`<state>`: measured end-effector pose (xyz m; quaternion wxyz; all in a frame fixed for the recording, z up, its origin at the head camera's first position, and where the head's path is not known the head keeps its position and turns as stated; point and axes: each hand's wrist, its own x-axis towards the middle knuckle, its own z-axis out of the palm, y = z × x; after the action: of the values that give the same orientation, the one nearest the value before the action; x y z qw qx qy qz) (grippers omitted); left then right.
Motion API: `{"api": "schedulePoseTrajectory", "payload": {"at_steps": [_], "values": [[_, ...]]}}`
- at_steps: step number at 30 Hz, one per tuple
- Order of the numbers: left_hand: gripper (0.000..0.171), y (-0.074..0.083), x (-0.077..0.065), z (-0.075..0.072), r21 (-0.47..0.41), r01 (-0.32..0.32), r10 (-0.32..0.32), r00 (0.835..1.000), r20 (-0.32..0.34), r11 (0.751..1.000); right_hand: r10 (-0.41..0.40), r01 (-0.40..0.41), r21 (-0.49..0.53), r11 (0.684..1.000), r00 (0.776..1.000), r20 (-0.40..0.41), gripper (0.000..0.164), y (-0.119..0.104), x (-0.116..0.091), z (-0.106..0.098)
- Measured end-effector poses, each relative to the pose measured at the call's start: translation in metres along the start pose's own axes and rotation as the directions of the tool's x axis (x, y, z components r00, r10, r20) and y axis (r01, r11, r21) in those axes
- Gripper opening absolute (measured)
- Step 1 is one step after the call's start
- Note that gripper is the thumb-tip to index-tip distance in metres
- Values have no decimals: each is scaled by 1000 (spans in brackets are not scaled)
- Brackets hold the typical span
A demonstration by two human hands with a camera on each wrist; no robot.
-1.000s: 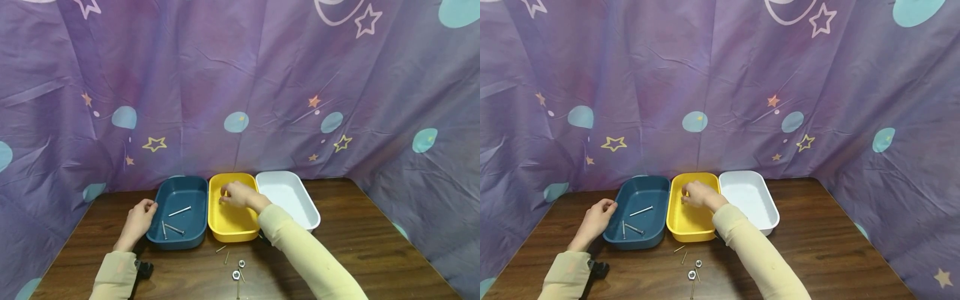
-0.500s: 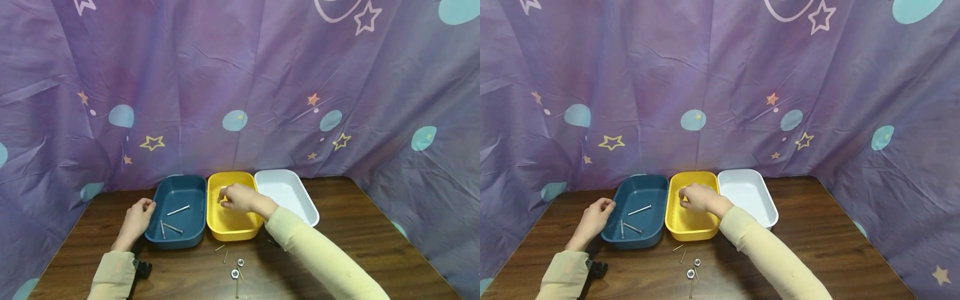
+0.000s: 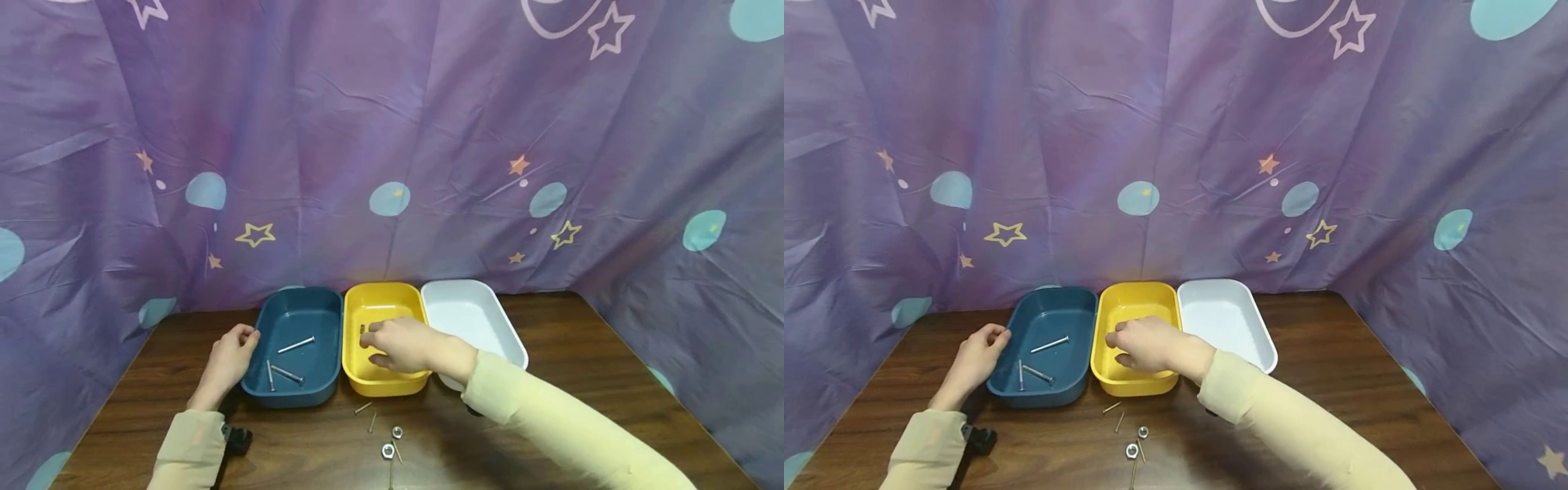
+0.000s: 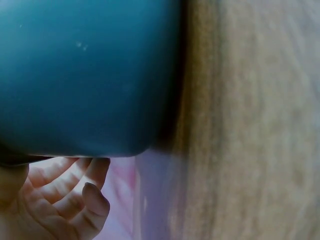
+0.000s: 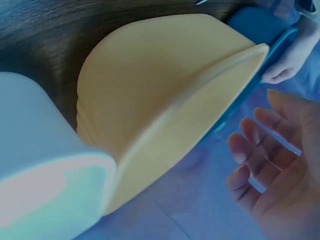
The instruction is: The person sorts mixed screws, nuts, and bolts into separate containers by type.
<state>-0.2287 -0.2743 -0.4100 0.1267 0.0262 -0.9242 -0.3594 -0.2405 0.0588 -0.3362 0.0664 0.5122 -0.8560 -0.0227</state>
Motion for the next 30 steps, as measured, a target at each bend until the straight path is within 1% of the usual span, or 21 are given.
{"api": "schedulePoseTrajectory", "payload": {"at_steps": [5, 10, 14, 18, 20, 22, 25, 27, 30], "values": [[26, 0, 0, 3, -6, 0, 0, 1000, -6, 1000, -49, 48, -53, 997, 999, -7, 22, -6, -14, -7], [27, 0, 0, 2, -3, -6, 6, 1000, -11, 1000, -98, 97, -121, 988, 995, 2, 22, -11, -30, -13], [27, 1, 0, 1, 4, -13, 13, 1000, -20, 1000, -111, 112, -134, 985, 994, 18, 23, -16, -42, -15], [29, 2, 0, 0, 0, -11, 11, 1000, -5, 1000, -99, 103, -118, 988, 994, 43, 30, -22, -54, -12], [30, 2, 0, 0, -5, -3, 3, 1000, 3, 1000, -96, 100, -91, 991, 994, 49, 33, -24, -60, -8], [30, 1, 0, 0, -8, 1, -1, 1000, 4, 1000, -102, 105, -48, 993, 994, 48, 33, -26, -66, -3], [29, 0, 0, 1, -3, 8, -8, 1000, -4, 1000, -117, 115, 55, 992, 993, 27, 32, -29, -73, 6], [29, -1, 0, 1, -4, 7, -7, 1000, -3, 1000, -126, 124, 129, 984, 992, 6, 33, -31, -77, 13], [29, -1, 1, 0, -6, 4, -4, 1000, -6, 1000, -128, 128, 265, 956, 992, -20, 38, -34, -81, 23]]}}
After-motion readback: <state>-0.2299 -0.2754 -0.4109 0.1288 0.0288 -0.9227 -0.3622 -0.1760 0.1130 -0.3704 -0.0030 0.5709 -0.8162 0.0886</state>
